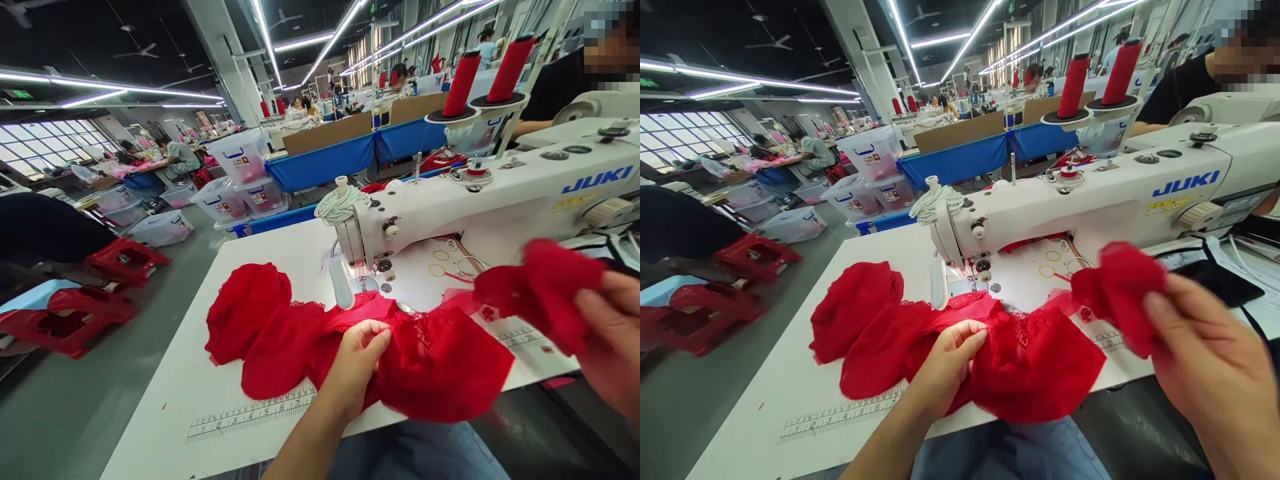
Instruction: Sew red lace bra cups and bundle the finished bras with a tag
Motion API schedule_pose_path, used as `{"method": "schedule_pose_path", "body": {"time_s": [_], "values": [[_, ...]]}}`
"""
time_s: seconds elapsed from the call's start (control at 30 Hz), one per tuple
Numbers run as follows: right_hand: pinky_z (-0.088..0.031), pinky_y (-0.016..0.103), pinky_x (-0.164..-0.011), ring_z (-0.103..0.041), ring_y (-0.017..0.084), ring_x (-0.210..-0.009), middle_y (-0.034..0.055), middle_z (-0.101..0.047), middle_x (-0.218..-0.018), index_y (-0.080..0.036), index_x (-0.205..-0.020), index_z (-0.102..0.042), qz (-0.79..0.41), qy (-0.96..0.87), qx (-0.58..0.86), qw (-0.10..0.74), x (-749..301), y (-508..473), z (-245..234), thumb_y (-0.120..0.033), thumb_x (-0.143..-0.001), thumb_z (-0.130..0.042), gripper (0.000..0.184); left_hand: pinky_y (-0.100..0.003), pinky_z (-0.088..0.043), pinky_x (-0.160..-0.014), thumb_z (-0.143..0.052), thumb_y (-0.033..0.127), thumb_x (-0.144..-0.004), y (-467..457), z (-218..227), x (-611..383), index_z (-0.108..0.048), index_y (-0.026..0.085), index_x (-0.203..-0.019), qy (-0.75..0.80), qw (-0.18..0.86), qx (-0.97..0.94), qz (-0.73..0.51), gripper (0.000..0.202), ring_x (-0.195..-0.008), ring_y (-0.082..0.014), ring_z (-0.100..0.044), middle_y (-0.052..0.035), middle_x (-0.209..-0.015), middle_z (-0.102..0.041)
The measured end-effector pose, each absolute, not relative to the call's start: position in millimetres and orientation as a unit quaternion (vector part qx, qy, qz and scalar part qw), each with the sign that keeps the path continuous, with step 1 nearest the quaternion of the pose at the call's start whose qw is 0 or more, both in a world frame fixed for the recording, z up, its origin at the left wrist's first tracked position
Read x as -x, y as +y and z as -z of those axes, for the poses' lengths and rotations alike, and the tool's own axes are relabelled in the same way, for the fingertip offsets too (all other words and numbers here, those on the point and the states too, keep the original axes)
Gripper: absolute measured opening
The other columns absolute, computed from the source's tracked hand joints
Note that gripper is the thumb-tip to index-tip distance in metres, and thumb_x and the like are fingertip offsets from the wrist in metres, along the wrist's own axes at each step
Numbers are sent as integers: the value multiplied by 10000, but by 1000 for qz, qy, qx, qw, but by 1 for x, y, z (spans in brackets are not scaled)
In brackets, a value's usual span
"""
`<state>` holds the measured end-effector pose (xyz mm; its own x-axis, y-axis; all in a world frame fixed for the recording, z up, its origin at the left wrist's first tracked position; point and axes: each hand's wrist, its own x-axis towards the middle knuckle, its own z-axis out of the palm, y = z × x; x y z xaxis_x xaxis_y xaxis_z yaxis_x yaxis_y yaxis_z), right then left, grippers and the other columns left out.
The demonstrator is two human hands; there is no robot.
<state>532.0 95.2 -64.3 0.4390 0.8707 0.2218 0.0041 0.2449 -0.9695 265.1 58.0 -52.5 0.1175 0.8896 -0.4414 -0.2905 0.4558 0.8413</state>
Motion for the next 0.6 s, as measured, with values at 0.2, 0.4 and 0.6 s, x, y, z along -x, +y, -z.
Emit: {"method": "schedule_pose_path", "body": {"time_s": [0.2,0.4,0.6], "values": [[-610,355,-798,-701,243,-952,22,-735,-1075,-330,-1105,-688,-195,-765,446,423,-494,73,70,-368,-903,-551,247,-220,-420,-634,-691,402,-712,58,48,-256,-610,143,-832,488,717,-268,-419,297,-618,-85,-502,5,-707,-543],[-599,412,-789,-679,277,-980,76,-703,-1107,-262,-1183,-618,-100,-852,377,350,-483,70,92,-364,-919,-551,291,-246,-387,-663,-635,203,-735,54,54,-253,-590,149,-1073,557,595,-426,-392,345,-705,-118,-469,12,-778,-519],[-597,373,-681,-705,270,-804,46,-737,-871,-281,-828,-697,-294,-643,535,463,-492,86,93,-457,-813,-630,188,-304,-431,-710,-538,142,-760,51,62,-256,-597,161,-1101,601,517,-487,-368,347,-745,-163,-515,-24,-846,-573]]}}
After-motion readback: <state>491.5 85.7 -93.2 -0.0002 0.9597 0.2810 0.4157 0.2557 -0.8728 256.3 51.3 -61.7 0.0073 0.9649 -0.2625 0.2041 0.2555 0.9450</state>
